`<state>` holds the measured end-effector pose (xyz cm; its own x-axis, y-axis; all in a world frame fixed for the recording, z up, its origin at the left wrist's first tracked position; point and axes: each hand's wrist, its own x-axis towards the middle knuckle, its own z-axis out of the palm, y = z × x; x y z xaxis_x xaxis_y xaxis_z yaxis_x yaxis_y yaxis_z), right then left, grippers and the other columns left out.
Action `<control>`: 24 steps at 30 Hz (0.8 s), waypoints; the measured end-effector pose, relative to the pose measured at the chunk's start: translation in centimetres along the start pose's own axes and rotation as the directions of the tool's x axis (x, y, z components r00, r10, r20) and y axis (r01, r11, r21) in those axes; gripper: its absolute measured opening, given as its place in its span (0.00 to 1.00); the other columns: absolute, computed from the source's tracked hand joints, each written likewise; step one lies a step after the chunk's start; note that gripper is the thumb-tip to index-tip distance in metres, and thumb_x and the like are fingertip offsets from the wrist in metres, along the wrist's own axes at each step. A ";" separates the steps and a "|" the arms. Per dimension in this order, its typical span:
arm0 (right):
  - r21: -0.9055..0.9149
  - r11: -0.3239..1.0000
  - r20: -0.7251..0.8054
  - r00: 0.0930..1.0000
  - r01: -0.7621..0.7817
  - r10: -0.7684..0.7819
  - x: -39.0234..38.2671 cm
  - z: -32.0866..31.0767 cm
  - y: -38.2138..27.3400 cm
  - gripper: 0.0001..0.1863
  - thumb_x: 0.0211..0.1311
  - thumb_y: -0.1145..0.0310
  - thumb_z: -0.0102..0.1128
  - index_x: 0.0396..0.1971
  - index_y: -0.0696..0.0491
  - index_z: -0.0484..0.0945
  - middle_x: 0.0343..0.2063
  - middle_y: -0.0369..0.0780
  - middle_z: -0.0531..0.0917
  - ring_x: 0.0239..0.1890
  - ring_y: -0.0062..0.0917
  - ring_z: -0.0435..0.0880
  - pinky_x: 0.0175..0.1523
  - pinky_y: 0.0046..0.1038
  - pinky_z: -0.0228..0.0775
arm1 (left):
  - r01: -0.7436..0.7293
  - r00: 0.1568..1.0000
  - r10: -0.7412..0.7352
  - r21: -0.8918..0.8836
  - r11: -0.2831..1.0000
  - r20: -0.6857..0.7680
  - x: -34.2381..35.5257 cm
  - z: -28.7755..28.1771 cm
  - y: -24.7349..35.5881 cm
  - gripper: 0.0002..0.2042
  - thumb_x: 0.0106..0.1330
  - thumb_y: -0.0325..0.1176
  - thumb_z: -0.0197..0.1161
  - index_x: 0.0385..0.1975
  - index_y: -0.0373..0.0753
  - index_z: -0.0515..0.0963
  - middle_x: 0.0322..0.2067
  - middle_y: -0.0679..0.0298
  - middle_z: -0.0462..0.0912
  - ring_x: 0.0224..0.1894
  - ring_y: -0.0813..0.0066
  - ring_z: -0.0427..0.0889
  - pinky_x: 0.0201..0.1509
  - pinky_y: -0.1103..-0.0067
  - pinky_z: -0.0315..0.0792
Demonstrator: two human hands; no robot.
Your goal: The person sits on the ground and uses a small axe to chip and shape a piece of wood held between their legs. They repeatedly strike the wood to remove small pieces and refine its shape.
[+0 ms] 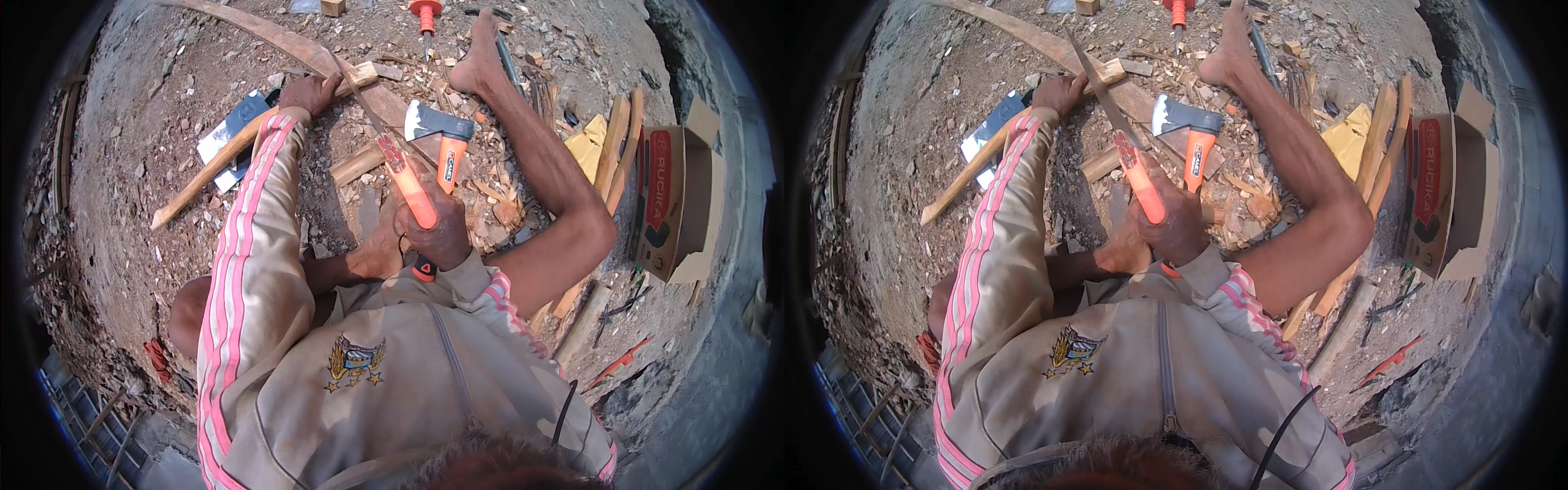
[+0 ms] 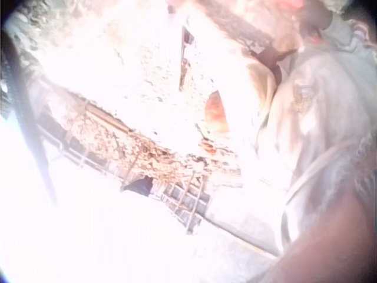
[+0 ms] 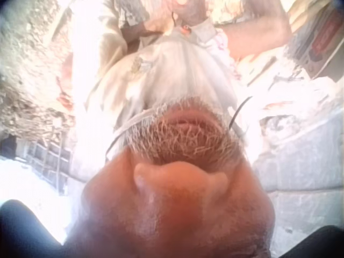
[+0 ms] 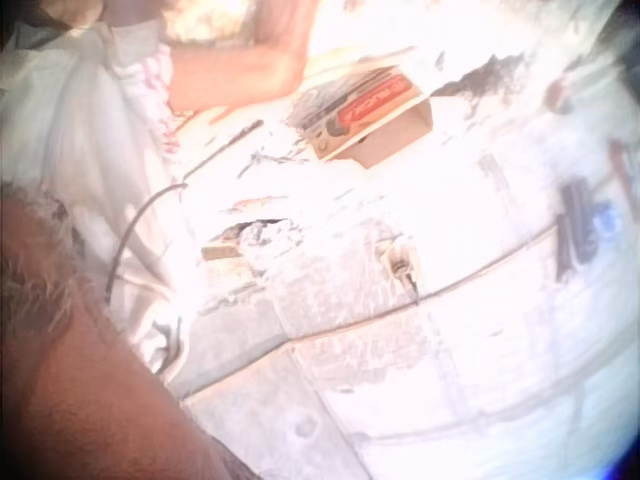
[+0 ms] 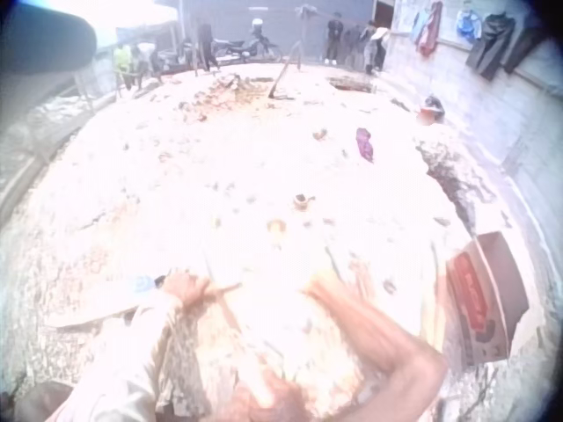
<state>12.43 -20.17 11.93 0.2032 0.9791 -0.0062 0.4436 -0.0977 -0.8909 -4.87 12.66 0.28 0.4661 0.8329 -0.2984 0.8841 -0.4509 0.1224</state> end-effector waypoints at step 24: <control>-0.059 0.993 -0.050 0.993 0.101 -0.104 -1.5 -1.2 -0.2 0.28 0.53 0.77 0.63 0.58 0.61 0.75 0.37 0.50 0.85 0.31 0.45 0.86 0.37 0.36 0.79 | 0.062 0.998 -0.061 -0.048 0.997 0.017 1.5 0.4 -1.5 0.34 0.72 0.64 0.36 0.46 0.42 0.84 0.43 0.42 0.85 0.47 0.40 0.83 0.54 0.55 0.74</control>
<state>13.05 -21.84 12.60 0.1997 0.9738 0.1091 0.5123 -0.0089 -0.8587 -5.52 14.49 -0.69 0.4109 0.8532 -0.3212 0.9117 -0.3828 0.1495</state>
